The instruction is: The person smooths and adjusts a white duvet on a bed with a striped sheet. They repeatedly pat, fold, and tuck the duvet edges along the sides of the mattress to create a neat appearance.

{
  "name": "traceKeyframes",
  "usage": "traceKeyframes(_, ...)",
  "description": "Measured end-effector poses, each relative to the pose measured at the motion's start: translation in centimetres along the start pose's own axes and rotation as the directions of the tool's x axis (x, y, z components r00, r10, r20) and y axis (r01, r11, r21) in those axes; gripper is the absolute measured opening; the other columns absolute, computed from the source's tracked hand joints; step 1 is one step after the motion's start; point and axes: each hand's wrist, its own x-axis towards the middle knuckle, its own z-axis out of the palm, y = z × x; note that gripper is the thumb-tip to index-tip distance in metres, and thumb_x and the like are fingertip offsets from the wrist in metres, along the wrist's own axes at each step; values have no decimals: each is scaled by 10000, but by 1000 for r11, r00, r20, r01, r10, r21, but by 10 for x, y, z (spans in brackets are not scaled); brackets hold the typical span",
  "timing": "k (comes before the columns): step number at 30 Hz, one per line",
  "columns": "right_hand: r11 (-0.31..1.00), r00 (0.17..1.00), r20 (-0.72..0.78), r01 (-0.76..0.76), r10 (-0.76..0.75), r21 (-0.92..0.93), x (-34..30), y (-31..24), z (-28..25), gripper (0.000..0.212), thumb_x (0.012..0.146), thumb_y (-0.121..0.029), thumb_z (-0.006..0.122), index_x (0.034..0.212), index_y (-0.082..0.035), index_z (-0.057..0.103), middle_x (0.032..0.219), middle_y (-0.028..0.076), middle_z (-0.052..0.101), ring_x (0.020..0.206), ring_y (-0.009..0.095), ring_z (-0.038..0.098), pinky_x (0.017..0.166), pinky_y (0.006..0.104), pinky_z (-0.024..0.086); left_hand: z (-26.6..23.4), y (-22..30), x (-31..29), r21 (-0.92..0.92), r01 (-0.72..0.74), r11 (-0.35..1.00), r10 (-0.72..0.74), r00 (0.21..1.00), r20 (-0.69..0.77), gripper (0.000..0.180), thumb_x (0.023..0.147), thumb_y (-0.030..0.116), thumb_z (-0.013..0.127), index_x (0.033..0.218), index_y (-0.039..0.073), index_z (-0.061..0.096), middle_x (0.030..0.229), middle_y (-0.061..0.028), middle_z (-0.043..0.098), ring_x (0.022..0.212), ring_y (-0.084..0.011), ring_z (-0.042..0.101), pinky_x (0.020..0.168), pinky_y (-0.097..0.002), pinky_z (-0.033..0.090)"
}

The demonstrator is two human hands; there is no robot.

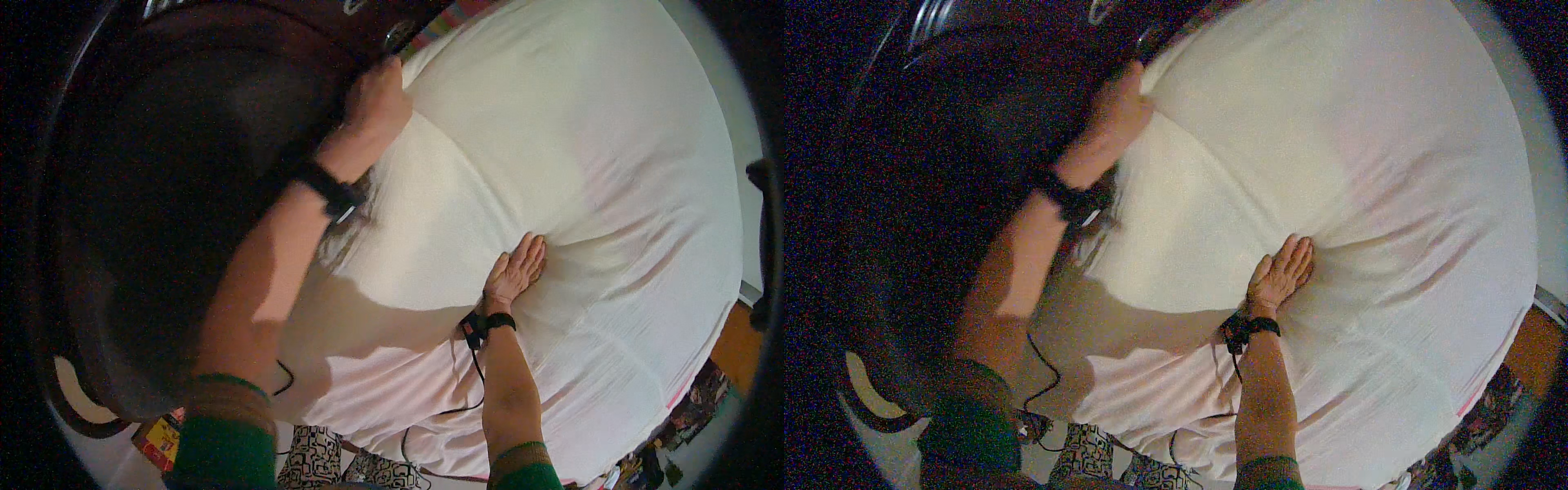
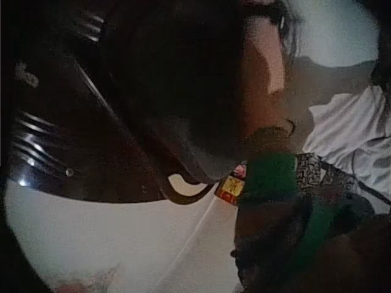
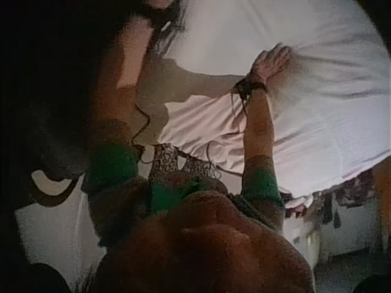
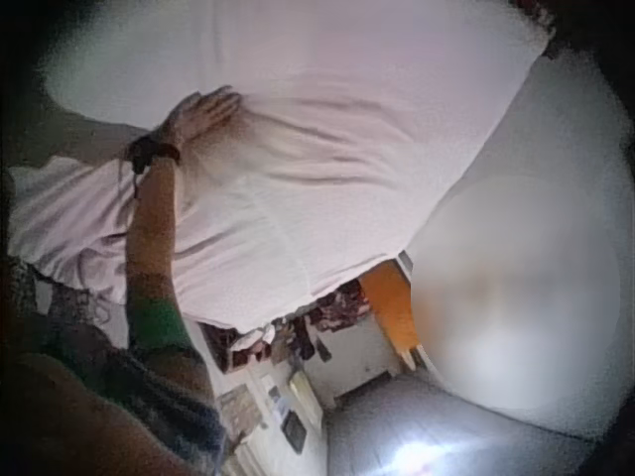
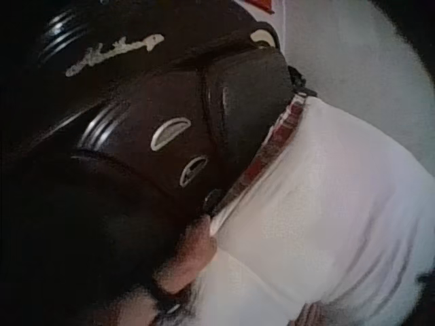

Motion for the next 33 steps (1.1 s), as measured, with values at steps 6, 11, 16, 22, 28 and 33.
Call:
traceKeyframes(6, 997, 999, -37, 15, -12, 76, 1, -1, -2, 536, 939, -330, 328, 1400, -57, 323, 1457, 198, 272, 1326, 407, 258, 1076, 529, 193, -5, -25, -41, -485, 275, 830, -136, 944, 301, 574, 821, 348, 635, 1234, -20, 483, 1171, -167, 575, 1074, -262, 552, 922, -343, 420)
traceKeyframes(11, 998, 998, -45, 45, -43, 44, 2, -3, -7, 531, 935, -317, 340, 1398, -56, 326, 1459, 194, 269, 1325, 400, 263, 1072, 520, 202, -30, -33, -82, -296, 589, 752, -190, 624, 758, 649, 793, 419, 659, 1254, -5, 487, 1219, -138, 557, 1130, -230, 508, 965, -316, 379)
traceKeyframes(16, 998, 997, -68, 46, -43, 46, 5, -6, -10, 534, 935, -318, 342, 1401, -59, 324, 1461, 192, 268, 1327, 390, 265, 1074, 502, 202, -3, 12, -86, -527, 399, 750, -37, 821, 569, 573, 737, 273, 664, 1199, -22, 499, 1132, -154, 598, 1035, -256, 565, 921, -349, 420)
traceKeyframes(22, 999, 999, -52, 19, -16, 48, 5, -3, 0, 535, 937, -329, 343, 1406, -73, 329, 1457, 189, 281, 1334, 382, 260, 1080, 497, 193, -10, -8, -97, -321, 213, 923, -159, 970, 185, 565, 770, 177, 629, 1254, -31, 427, 1133, -233, 579, 1063, -364, 557, 927, -413, 427)
traceKeyframes(28, 998, 996, -86, 30, -26, 52, 2, -2, 0, 546, 947, -382, 297, 1401, -83, 341, 1451, 189, 299, 1329, 388, 272, 1074, 517, 193, -7, 3, -83, -22, 234, 972, -230, 966, 113, 728, 746, 117, 660, 1364, -3, 295, 1304, -264, 413, 1222, -408, 397, 1024, -449, 326)
traceKeyframes(33, 999, 998, -68, 4, -1, 42, 2, 0, 4, 548, 949, -392, 281, 1401, -88, 339, 1451, 192, 295, 1325, 389, 281, 1072, 526, 194, 13, 36, -59, 35, -330, 943, 329, 920, -211, 754, 774, 223, 662, 1401, 38, 286, 1399, -234, 327, 1305, -370, 303, 1075, -477, 236)
